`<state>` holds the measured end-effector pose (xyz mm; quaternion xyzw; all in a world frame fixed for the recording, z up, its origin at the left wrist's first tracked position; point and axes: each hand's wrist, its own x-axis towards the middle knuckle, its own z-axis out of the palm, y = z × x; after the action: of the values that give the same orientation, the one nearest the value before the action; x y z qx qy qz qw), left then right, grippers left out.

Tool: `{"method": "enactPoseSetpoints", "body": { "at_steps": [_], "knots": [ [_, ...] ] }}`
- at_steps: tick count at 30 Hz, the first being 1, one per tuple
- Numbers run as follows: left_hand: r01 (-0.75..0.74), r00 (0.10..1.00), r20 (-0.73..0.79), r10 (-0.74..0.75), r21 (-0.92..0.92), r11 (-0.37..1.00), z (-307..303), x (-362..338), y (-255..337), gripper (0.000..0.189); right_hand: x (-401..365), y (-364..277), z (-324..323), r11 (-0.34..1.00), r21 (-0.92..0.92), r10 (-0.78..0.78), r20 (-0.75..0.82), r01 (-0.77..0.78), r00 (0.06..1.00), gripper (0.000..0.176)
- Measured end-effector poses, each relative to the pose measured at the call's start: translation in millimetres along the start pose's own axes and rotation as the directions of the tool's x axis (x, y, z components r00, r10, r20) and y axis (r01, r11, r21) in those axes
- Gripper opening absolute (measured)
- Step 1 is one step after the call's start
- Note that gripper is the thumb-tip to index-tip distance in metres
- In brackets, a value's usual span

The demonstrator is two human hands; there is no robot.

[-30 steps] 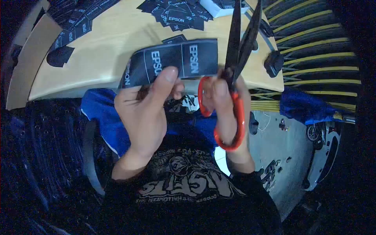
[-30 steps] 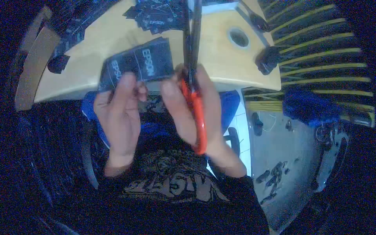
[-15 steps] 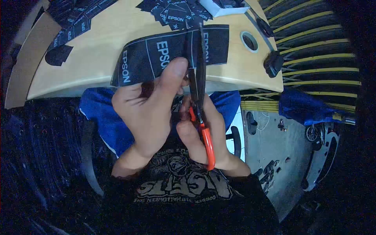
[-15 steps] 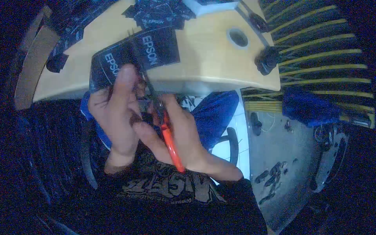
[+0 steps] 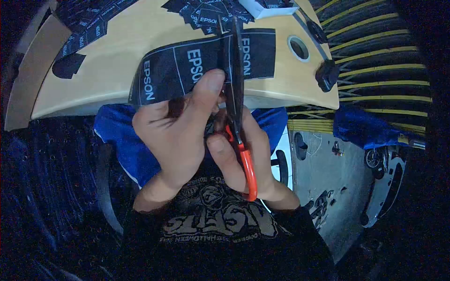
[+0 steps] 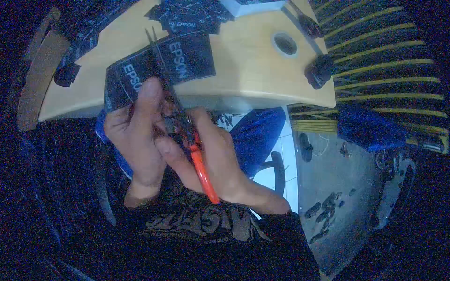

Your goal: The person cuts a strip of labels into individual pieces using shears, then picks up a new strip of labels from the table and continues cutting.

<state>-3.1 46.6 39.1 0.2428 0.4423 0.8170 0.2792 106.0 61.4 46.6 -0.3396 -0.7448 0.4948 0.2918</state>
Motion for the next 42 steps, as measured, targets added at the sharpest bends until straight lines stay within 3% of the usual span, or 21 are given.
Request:
{"method": "enactPoseSetpoints", "body": {
  "at_steps": [5,7,11,19,22,25,26,30,35,37,38,39,42],
  "knots": [
    [0.052,0.999,-0.011,-0.051,0.085,0.995,-4.5,2.7,0.8,0.007,3.6,0.3,3.9,0.997,-0.010,0.076,0.011,-0.076,0.997,0.036],
    [0.057,0.998,-0.010,-0.057,0.060,0.997,-6.9,5.3,-2.0,0.007,3.4,3.8,9.0,0.999,0.026,0.048,-0.046,-0.047,0.998,0.026],
    [0.126,0.992,-0.028,-0.124,0.063,0.990,-6.1,5.8,-0.3,0.008,4.2,6.2,7.4,0.996,-0.050,0.070,-0.023,-0.071,0.997,0.032],
    [0.212,0.977,-0.047,-0.210,0.031,0.977,-1.8,11.8,-8.7,0.011,6.9,16.6,12.8,0.984,-0.115,0.122,-0.117,-0.135,0.986,0.024],
    [0.251,0.968,-0.027,-0.249,0.095,0.963,-5.2,16.4,-15.2,0.012,12.0,26.1,15.1,0.985,-0.154,0.057,-0.142,-0.079,0.988,0.026],
    [0.207,0.978,-0.027,-0.205,0.073,0.976,-6.2,19.2,-23.0,0.012,14.2,28.8,14.1,0.966,-0.211,0.128,-0.102,-0.147,0.986,0.029],
    [0.208,0.978,-0.035,-0.206,0.043,0.977,-6.2,19.8,-23.2,0.012,15.9,33.4,16.1,0.974,-0.213,0.051,-0.124,-0.077,0.991,0.030],
    [0.229,0.972,-0.052,-0.229,-0.004,0.973,-8.5,22.1,-22.0,0.011,19.0,34.7,17.5,0.971,-0.227,0.049,-0.094,-0.069,0.994,0.031],
    [0.266,0.962,-0.050,-0.267,-0.035,0.963,-7.9,18.9,-19.6,0.012,21.6,32.7,11.4,0.991,-0.133,0.013,-0.144,-0.033,0.990,0.033],
    [0.245,0.966,-0.082,-0.246,-0.022,0.969,-11.1,9.2,-12.7,0.013,19.7,27.0,0.9,0.950,0.254,0.203,-0.053,-0.183,0.978,0.025],
    [0.258,0.961,-0.091,-0.260,-0.028,0.966,-14.4,2.4,-11.9,0.013,16.8,25.0,-8.4,0.906,0.294,0.308,0.037,-0.305,0.951,0.021],
    [0.255,0.962,-0.092,-0.256,-0.020,0.967,-18.5,-4.0,-12.0,0.013,15.6,26.3,-9.7,0.794,0.523,0.317,0.079,-0.310,0.945,0.019],
    [0.412,0.910,0.045,-0.413,0.035,0.911,-29.1,-22.8,-8.6,0.011,10.3,25.3,-17.4,0.857,0.447,0.275,0.024,-0.256,0.961,0.017]
  ]
}}
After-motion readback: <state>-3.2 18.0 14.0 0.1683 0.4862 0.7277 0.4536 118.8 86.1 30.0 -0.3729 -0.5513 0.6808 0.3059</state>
